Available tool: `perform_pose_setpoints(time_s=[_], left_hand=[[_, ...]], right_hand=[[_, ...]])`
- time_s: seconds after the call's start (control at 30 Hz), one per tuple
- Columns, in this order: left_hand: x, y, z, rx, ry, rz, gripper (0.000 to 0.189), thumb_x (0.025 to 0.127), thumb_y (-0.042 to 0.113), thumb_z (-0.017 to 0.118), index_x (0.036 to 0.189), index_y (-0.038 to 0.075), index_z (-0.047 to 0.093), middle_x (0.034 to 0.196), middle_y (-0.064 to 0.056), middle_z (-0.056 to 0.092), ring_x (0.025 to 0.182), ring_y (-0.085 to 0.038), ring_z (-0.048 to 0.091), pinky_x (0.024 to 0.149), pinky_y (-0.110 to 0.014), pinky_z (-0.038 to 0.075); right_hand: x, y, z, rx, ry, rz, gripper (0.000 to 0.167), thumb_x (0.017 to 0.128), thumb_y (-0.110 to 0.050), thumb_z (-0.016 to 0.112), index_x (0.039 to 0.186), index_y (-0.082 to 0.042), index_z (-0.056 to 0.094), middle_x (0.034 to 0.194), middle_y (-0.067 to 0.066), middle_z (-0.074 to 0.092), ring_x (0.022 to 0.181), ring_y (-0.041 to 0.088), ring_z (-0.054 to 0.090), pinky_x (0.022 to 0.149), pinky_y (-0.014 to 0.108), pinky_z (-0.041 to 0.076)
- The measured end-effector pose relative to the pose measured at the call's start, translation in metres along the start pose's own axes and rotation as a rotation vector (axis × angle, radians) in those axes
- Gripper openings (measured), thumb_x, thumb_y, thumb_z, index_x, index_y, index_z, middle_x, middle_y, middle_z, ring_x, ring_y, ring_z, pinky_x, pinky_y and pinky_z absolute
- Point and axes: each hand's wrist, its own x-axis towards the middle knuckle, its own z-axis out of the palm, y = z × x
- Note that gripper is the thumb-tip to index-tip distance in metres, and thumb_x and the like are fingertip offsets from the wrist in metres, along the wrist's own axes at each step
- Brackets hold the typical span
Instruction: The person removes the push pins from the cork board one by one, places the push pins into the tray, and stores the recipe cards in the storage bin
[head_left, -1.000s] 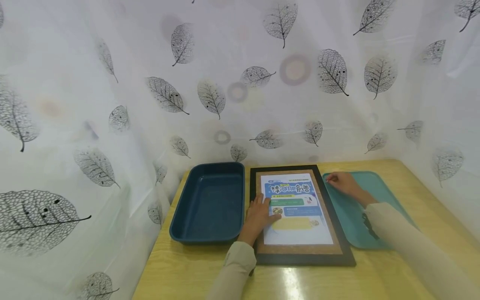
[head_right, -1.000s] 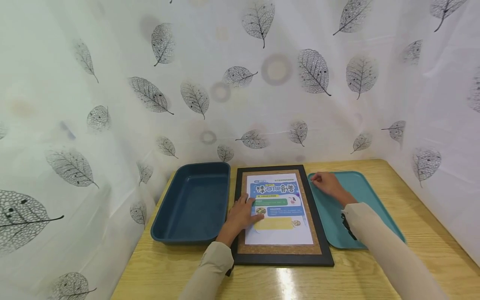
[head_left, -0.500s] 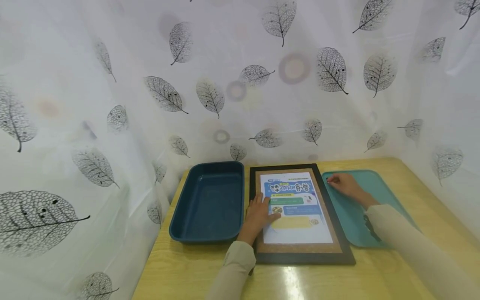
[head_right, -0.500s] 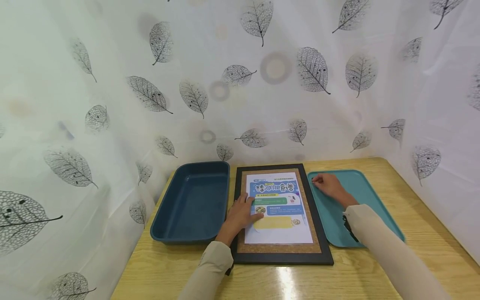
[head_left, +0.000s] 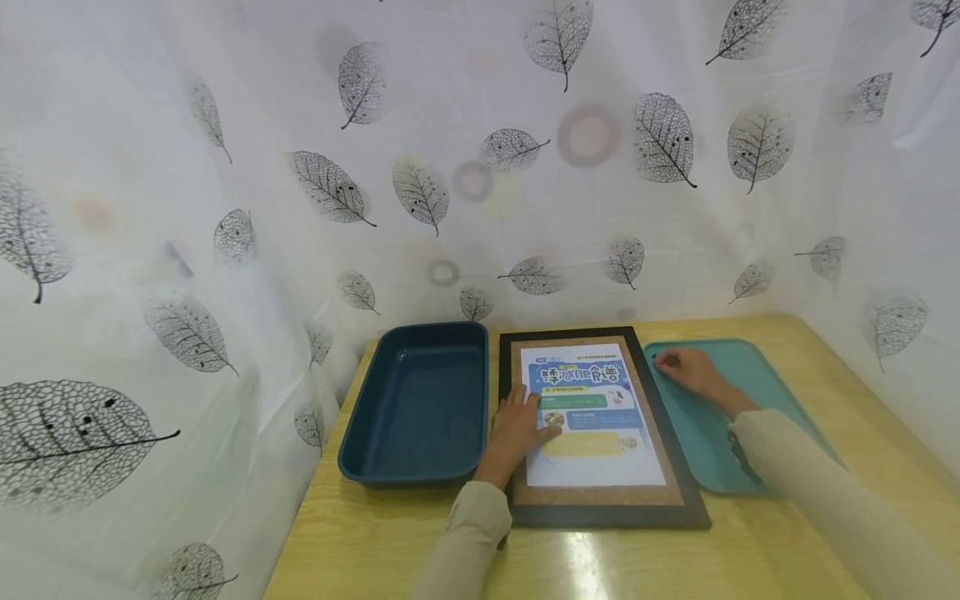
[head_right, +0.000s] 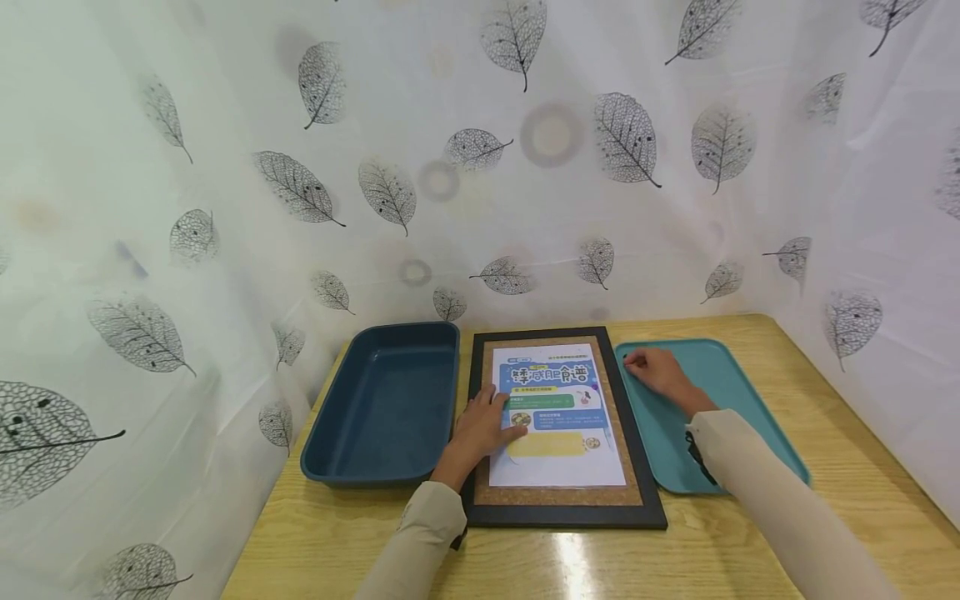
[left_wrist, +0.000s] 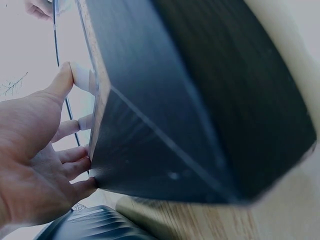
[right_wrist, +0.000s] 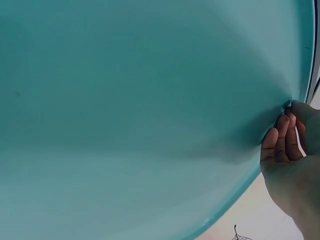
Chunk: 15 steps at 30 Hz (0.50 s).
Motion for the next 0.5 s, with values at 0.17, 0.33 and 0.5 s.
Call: perform_pose_setpoints(time_s=[0.17, 0.33, 0.5], left_hand=[[0.0005, -0.0002, 0.0001, -0.007, 0.008, 0.004, 0.080, 0.093, 0.055, 0.073, 0.155, 0.010, 0.047, 0.166, -0.016, 0.033, 0.155, -0.031, 0.029, 0.125, -0.050, 0.028], [-0.0003, 0.0005, -0.0007, -0.002, 0.006, 0.001, 0.080, 0.094, 0.055, 0.072, 0.155, 0.011, 0.047, 0.166, -0.016, 0.033, 0.155, -0.032, 0.029, 0.125, -0.050, 0.027], [-0.0009, 0.0013, -0.0014, 0.008, 0.005, 0.004, 0.080, 0.094, 0.055, 0.072, 0.155, 0.010, 0.046, 0.166, -0.016, 0.033, 0.155, -0.032, 0.029, 0.126, -0.050, 0.027]], right_hand=[[-0.0008, -0.0017, 0.0002, 0.004, 0.000, 0.011, 0.015, 0.099, -0.004, 0.066, 0.106, 0.008, 0.071, 0.107, 0.028, 0.072, 0.103, 0.048, 0.067, 0.093, 0.062, 0.054], [-0.0025, -0.0042, 0.0004, 0.000, 0.007, 0.006, 0.015, 0.099, -0.004, 0.066, 0.107, 0.009, 0.071, 0.108, 0.029, 0.072, 0.104, 0.049, 0.067, 0.094, 0.063, 0.053], [-0.0041, -0.0064, -0.0003, 0.013, 0.013, 0.015, 0.016, 0.099, -0.003, 0.066, 0.108, 0.009, 0.071, 0.110, 0.030, 0.071, 0.106, 0.050, 0.066, 0.095, 0.063, 0.052]])
